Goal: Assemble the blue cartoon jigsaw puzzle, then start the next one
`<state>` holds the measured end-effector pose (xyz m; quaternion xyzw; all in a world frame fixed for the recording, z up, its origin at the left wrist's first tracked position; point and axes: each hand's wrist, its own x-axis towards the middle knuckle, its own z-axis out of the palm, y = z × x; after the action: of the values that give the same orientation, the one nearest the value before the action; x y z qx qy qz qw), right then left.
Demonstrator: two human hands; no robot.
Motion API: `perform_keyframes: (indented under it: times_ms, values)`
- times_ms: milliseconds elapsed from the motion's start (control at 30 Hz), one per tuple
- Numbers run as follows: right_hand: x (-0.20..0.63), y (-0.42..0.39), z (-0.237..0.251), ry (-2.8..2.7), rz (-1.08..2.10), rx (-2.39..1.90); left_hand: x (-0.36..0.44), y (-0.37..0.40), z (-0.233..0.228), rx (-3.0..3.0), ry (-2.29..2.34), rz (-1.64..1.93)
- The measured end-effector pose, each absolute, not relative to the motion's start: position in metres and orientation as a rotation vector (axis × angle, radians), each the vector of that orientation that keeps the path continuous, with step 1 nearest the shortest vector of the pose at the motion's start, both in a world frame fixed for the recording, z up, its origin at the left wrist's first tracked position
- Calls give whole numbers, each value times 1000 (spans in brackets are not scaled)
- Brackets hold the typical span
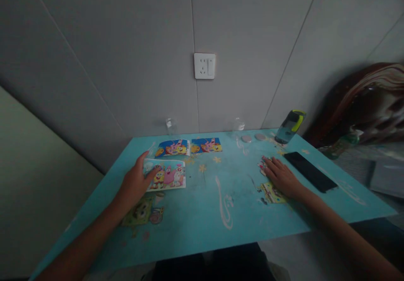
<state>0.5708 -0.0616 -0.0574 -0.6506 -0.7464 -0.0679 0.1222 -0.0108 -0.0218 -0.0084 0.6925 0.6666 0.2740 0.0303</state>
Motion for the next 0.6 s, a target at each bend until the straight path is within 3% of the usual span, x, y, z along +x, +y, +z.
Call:
perform_keyframes:
  times_ms: [300,600]
  values:
    - [509,-37,-54,-2351,23,-1647,-9,-15,-20,2478,2208,578]
    - [429,-41,-30,-2529,132,-1518,5,-27,-21,2806,1699,349]
